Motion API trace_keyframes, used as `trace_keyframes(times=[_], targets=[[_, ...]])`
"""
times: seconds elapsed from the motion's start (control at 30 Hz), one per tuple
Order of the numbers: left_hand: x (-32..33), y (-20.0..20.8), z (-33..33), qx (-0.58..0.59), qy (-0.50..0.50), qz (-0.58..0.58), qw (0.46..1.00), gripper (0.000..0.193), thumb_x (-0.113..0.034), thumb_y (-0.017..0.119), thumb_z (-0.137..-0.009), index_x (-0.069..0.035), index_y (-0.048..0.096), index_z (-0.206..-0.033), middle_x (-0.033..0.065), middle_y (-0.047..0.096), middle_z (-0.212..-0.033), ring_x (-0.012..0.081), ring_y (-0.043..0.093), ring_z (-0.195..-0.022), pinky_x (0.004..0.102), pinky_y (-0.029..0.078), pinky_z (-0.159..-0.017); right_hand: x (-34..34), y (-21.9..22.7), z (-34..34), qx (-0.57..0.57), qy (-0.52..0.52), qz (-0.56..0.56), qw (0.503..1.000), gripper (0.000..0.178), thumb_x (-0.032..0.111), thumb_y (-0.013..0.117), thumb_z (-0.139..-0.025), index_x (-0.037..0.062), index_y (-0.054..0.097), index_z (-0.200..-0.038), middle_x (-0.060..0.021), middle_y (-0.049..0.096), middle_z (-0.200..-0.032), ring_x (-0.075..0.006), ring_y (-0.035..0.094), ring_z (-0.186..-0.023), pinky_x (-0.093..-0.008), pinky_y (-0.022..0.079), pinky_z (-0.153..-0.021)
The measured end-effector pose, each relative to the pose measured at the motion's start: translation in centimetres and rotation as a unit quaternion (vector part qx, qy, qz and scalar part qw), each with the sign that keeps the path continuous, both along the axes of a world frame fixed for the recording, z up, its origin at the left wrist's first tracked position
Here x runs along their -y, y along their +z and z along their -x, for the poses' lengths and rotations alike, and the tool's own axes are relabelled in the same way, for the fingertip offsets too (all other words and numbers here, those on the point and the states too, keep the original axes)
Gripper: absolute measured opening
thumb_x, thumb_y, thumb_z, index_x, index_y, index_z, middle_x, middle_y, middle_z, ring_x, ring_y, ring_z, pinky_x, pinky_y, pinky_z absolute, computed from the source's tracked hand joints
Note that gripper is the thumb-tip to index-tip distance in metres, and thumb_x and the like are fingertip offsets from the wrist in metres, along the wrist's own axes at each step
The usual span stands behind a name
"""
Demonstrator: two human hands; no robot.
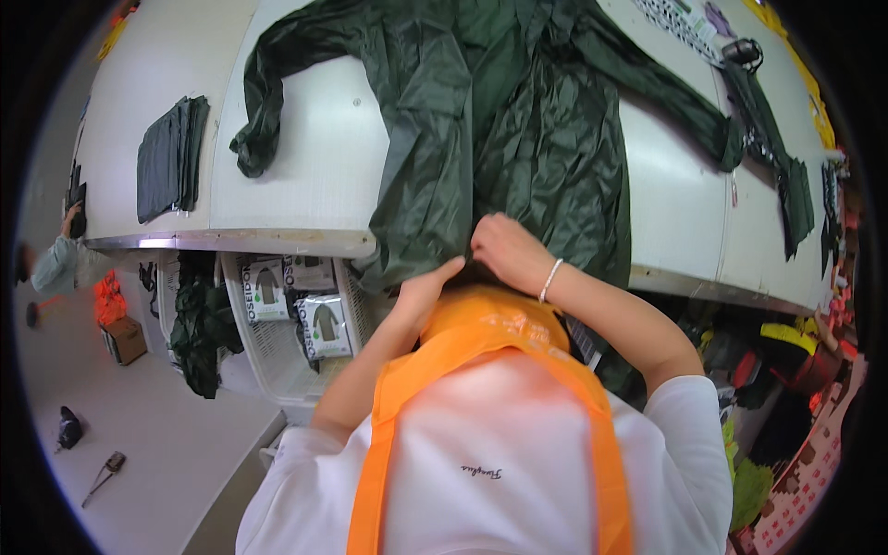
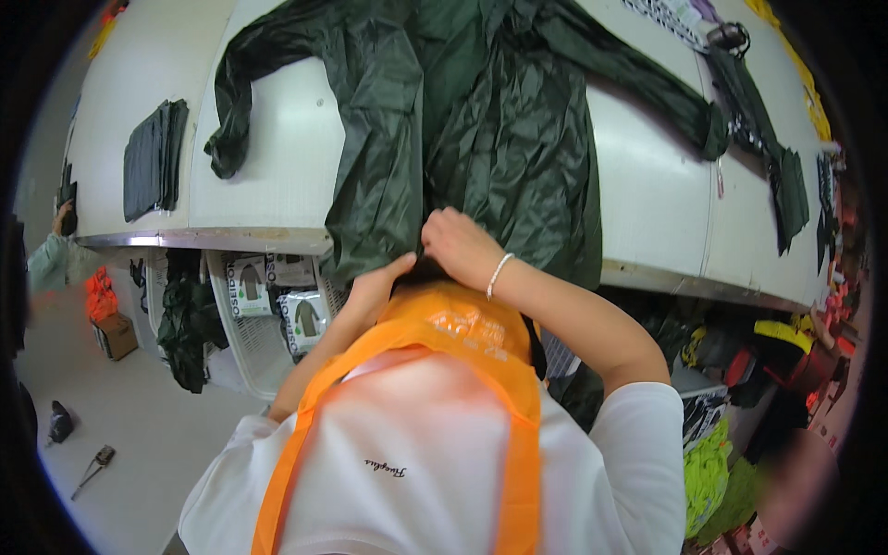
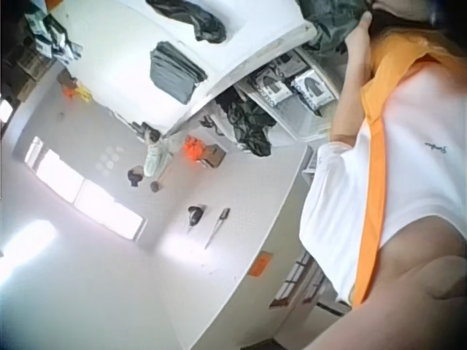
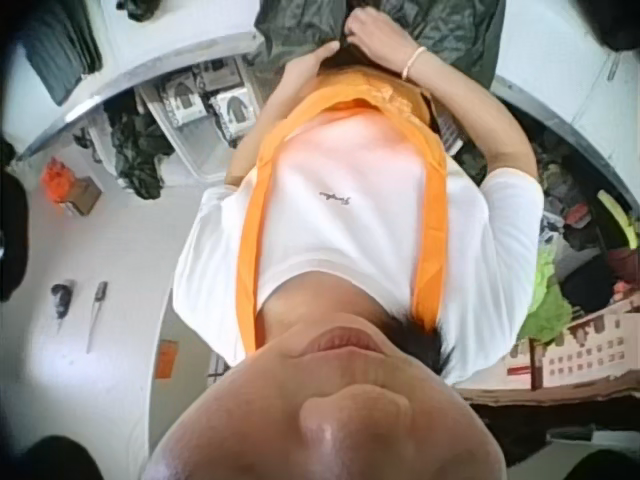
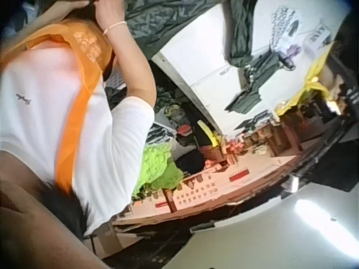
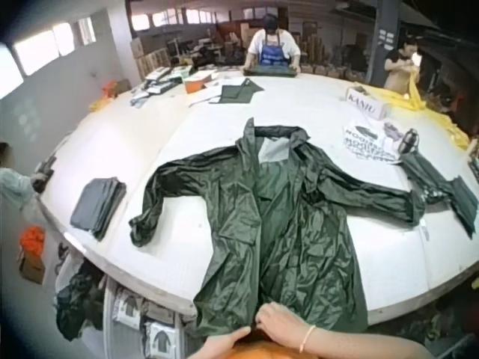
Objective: The person folds a dark green jacket on a white table. They smooth the fabric, fold the sleeves inward, fold the sides toward the center, and then fold the jacket in half lengthwise before placing it on a stack of folded items.
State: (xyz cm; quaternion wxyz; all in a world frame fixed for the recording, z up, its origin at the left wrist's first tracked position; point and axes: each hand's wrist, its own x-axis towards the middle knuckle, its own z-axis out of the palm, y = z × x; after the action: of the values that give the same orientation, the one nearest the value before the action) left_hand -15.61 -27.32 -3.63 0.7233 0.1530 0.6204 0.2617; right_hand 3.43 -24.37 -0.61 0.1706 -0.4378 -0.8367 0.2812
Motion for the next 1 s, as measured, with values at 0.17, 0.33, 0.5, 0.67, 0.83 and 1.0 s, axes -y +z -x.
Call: trace_keyframes(times=[0.17,0.33,0.5,0.67,0.83,1.0], targets=[[3.3,-0.6,1.0,-0.113,-0.047,0.05,0.991,0.028,-0.014,0.074,-0.079,0.007,0.063,-0.094,0.0106,0.065,-0.091,0.0182,0.062,-0.076,0.0319,0.052,-0.065,-1.4,-0.2,-0.3,0.009,0.117,0.053,0.992,0.005,0.014,0.063,-0.078,0.0096,0.059,-0.079,-0.0065,0.058,-0.086,-0.026,0.051,-0.1,-0.0395,0.035,-0.09],[5.8,4.9,1.9,-0.105,-0.041,0.168,0.979,0.053,-0.018,0.076,-0.076,0.005,0.053,-0.118,0.0079,0.06,-0.112,0.0201,0.056,-0.099,0.0315,0.045,-0.088,-9.6,-0.5,-1.9,0.081,0.038,-0.045,0.995,0.005,0.008,0.061,-0.076,0.0068,0.059,-0.08,-0.0095,0.06,-0.089,-0.0301,0.048,-0.113,-0.0474,0.029,-0.099],[11.6,2.9,1.9,-0.124,0.027,0.071,0.989,0.067,0.0,0.07,-0.076,-0.001,0.037,-0.134,0.0077,0.05,-0.129,0.022,0.05,-0.112,0.0314,0.039,-0.096,-24.9,0.2,-5.4,0.133,-0.123,-0.16,0.97,0.006,0.005,0.058,-0.072,0.0111,0.057,-0.074,-0.0087,0.059,-0.078,-0.0285,0.057,-0.086,-0.0409,0.039,-0.084],[20.7,-5.1,3.3,-0.107,0.101,-0.035,0.989,0.06,0.003,0.069,-0.076,-0.003,0.043,-0.13,0.0075,0.056,-0.121,0.02,0.056,-0.101,0.0316,0.047,-0.085,-37.0,2.6,-8.2,0.274,-0.235,-0.265,0.894,0.007,0.019,0.058,-0.085,0.013,0.061,-0.085,-0.0077,0.064,-0.087,-0.0247,0.058,-0.091,-0.041,0.043,-0.079],[18.3,-4.8,2.8,-0.155,0.122,0.074,0.978,0.024,-0.005,0.071,-0.078,-0.004,0.063,-0.101,0.0004,0.06,-0.068,0.0114,0.051,-0.054,0.0273,0.039,-0.047,-39.5,0.2,-6.1,0.227,-0.21,-0.264,0.914,0.007,0.019,0.058,-0.085,0.0119,0.061,-0.084,-0.0048,0.065,-0.087,-0.0245,0.059,-0.092,-0.0398,0.041,-0.083],[25.3,-13.2,13.2,-0.294,-0.208,0.088,0.929,0.023,-0.023,0.073,-0.077,-0.002,0.069,-0.067,0.0073,0.062,-0.058,0.0133,0.058,-0.057,0.0324,0.046,-0.056,-41.1,1.7,-6.9,0.204,-0.256,-0.19,0.926,0.012,0.02,0.057,-0.087,0.0109,0.062,-0.093,-0.0065,0.066,-0.092,-0.0237,0.059,-0.097,-0.0412,0.037,-0.089]])
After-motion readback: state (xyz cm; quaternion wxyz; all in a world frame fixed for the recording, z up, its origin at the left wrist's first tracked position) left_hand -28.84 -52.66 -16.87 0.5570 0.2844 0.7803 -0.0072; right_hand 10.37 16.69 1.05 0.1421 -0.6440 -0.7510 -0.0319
